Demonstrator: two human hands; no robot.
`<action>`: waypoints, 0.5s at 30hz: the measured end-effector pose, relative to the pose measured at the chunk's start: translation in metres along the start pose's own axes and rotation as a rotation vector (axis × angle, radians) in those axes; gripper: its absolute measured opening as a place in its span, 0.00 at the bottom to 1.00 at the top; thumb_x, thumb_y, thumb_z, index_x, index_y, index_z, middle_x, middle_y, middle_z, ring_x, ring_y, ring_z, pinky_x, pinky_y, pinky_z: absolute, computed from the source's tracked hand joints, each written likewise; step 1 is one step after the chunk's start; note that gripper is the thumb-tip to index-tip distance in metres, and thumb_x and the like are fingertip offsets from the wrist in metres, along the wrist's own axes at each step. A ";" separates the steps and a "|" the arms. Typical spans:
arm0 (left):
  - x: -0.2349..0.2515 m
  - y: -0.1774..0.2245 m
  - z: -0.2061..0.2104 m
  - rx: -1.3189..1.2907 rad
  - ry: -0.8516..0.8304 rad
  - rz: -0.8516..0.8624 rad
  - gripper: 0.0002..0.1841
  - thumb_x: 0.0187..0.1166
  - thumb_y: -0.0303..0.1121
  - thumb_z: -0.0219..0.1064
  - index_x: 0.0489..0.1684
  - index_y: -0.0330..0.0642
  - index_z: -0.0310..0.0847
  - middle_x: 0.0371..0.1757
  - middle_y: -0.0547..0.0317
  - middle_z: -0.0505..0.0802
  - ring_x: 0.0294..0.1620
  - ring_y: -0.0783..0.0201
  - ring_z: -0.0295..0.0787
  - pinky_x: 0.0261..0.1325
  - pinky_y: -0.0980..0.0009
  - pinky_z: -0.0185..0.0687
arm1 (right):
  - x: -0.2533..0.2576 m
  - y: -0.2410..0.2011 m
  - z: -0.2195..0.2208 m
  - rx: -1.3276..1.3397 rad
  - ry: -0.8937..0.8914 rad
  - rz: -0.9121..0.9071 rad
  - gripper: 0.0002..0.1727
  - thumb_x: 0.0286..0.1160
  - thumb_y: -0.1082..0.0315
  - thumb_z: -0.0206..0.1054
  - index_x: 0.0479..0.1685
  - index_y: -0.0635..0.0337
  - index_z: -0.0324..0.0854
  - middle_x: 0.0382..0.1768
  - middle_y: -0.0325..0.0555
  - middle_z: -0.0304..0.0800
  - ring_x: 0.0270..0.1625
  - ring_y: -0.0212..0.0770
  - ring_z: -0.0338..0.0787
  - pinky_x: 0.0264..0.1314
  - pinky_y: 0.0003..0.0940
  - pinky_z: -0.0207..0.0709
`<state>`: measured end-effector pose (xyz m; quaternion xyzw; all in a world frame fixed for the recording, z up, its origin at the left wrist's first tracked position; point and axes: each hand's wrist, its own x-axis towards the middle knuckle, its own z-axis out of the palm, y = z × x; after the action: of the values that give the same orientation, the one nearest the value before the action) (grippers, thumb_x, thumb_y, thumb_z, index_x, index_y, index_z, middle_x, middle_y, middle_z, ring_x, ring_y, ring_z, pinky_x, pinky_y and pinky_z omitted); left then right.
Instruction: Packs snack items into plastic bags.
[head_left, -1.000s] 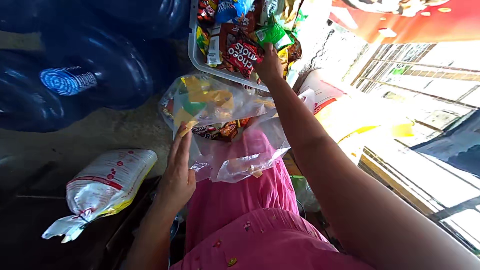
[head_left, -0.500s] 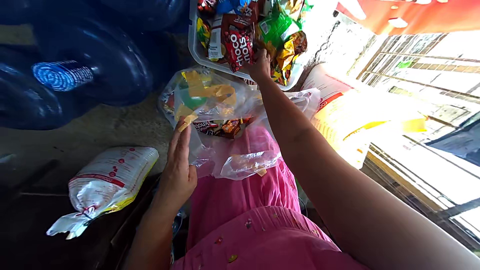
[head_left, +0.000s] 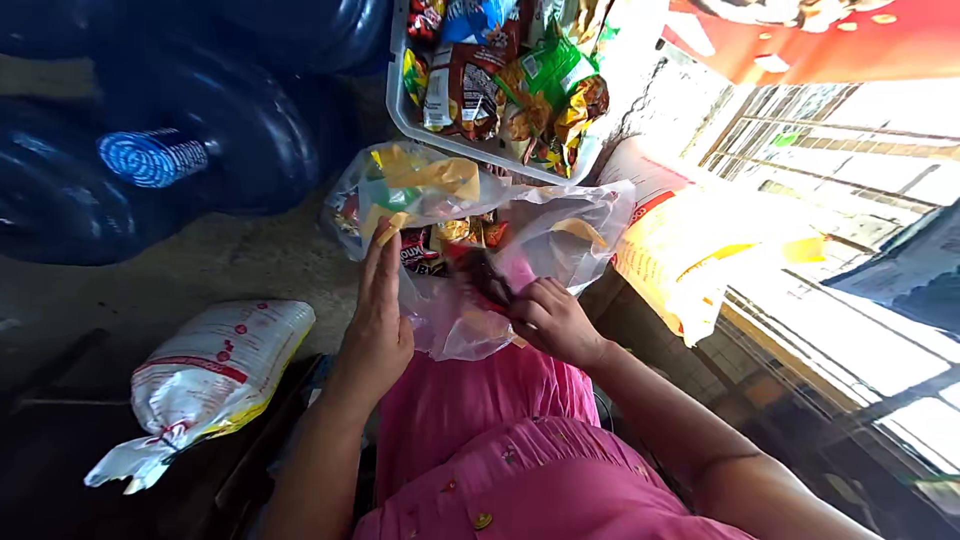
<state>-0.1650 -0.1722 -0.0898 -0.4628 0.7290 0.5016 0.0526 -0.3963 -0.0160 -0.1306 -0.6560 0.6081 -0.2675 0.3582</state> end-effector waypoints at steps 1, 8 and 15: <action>0.001 0.000 0.000 0.003 0.001 0.005 0.49 0.62 0.15 0.57 0.95 0.37 0.44 0.96 0.46 0.51 0.95 0.53 0.50 0.88 0.56 0.63 | 0.004 0.007 -0.005 0.008 -0.204 0.066 0.17 0.70 0.59 0.77 0.55 0.52 0.89 0.51 0.49 0.92 0.55 0.50 0.91 0.63 0.52 0.81; -0.002 -0.005 0.004 -0.002 -0.015 -0.030 0.49 0.60 0.15 0.56 0.95 0.39 0.46 0.95 0.44 0.53 0.94 0.51 0.54 0.85 0.54 0.67 | 0.076 0.143 -0.045 0.003 0.166 0.736 0.28 0.78 0.62 0.69 0.72 0.72 0.77 0.67 0.73 0.80 0.61 0.60 0.88 0.61 0.50 0.84; -0.002 -0.006 0.003 0.053 -0.019 -0.032 0.49 0.61 0.17 0.55 0.96 0.42 0.45 0.96 0.45 0.54 0.94 0.51 0.54 0.86 0.55 0.65 | 0.151 0.277 -0.021 -0.084 0.036 0.987 0.76 0.42 0.67 0.89 0.99 0.50 0.35 0.94 0.70 0.22 0.87 0.81 0.54 0.79 0.69 0.65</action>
<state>-0.1605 -0.1692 -0.0941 -0.4683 0.7340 0.4854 0.0799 -0.5630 -0.1689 -0.3517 -0.2990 0.8626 -0.0525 0.4048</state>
